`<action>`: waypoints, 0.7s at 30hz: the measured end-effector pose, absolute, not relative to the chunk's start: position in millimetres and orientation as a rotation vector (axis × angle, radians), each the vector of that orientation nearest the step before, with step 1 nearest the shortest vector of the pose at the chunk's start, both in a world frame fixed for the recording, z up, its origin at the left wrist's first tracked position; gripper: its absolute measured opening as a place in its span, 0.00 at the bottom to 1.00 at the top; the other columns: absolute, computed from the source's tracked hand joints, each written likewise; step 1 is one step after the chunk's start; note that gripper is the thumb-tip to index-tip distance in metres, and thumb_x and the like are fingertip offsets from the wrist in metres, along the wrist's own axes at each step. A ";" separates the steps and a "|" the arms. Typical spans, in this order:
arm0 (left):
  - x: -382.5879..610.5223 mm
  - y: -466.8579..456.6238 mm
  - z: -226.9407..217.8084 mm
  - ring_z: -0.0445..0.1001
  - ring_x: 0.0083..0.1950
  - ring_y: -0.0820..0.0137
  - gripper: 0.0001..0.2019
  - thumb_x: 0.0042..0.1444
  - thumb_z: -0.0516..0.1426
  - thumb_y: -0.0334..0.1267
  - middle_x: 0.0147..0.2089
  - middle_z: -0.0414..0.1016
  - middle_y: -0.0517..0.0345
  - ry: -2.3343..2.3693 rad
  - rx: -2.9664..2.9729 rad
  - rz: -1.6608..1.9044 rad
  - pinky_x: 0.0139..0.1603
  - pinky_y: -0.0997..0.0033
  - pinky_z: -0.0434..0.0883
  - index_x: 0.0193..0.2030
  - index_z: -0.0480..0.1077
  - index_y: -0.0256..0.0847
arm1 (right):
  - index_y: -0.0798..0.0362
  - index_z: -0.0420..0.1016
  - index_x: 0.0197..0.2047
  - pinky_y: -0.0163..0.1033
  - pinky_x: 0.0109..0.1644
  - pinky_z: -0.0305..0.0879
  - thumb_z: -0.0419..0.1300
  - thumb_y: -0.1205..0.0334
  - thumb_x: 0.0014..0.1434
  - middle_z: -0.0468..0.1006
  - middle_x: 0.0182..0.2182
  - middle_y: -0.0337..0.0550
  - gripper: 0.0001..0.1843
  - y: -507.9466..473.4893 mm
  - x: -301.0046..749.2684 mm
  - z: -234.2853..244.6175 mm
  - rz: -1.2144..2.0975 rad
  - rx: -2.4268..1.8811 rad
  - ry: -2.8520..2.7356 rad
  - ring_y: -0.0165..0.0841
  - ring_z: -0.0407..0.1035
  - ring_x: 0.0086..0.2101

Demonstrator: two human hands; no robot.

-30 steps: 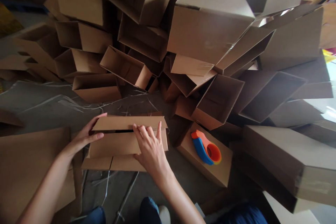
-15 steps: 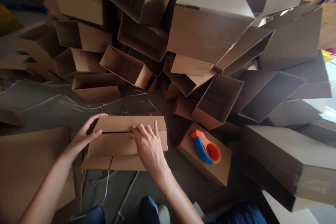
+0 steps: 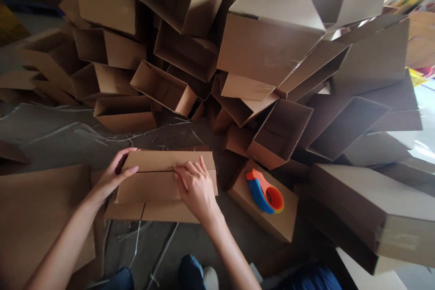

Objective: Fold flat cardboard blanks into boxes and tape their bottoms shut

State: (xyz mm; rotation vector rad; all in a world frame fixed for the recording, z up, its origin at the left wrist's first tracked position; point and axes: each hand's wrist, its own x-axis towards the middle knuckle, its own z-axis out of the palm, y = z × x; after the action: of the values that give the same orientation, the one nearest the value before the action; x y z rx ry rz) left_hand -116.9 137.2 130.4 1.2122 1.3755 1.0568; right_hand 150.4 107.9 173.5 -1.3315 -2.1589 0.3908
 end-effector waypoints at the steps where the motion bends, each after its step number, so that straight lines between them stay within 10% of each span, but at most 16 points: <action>1: -116.6 136.5 130.7 0.70 0.64 0.51 0.32 0.47 0.67 0.52 0.65 0.70 0.46 1.373 1.203 1.053 0.62 0.53 0.70 0.57 0.64 0.49 | 0.47 0.77 0.52 0.64 0.72 0.50 0.54 0.65 0.69 0.81 0.44 0.42 0.14 108.8 156.7 172.9 0.443 -1.316 -2.121 0.38 0.75 0.46; 12: -113.8 134.9 142.6 0.57 0.75 0.49 0.47 0.48 0.68 0.48 0.76 0.57 0.51 1.362 1.031 1.003 0.69 0.51 0.65 0.74 0.54 0.57 | 0.41 0.70 0.63 0.56 0.65 0.64 0.61 0.47 0.63 0.71 0.64 0.46 0.26 123.8 210.0 119.4 0.971 -1.337 -1.124 0.43 0.67 0.61; 21: -110.7 133.5 142.1 0.59 0.74 0.51 0.54 0.50 0.68 0.46 0.78 0.53 0.56 1.337 0.872 1.009 0.69 0.50 0.65 0.77 0.40 0.63 | 0.45 0.84 0.40 0.57 0.65 0.61 0.66 0.52 0.61 0.84 0.43 0.45 0.08 126.0 210.3 121.0 0.696 -1.231 -1.456 0.43 0.70 0.56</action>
State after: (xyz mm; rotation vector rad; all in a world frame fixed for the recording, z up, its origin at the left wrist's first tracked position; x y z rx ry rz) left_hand -110.7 133.5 142.1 0.8725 1.3366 1.0091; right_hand 210.3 126.0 121.0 -1.2313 -1.4562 0.6962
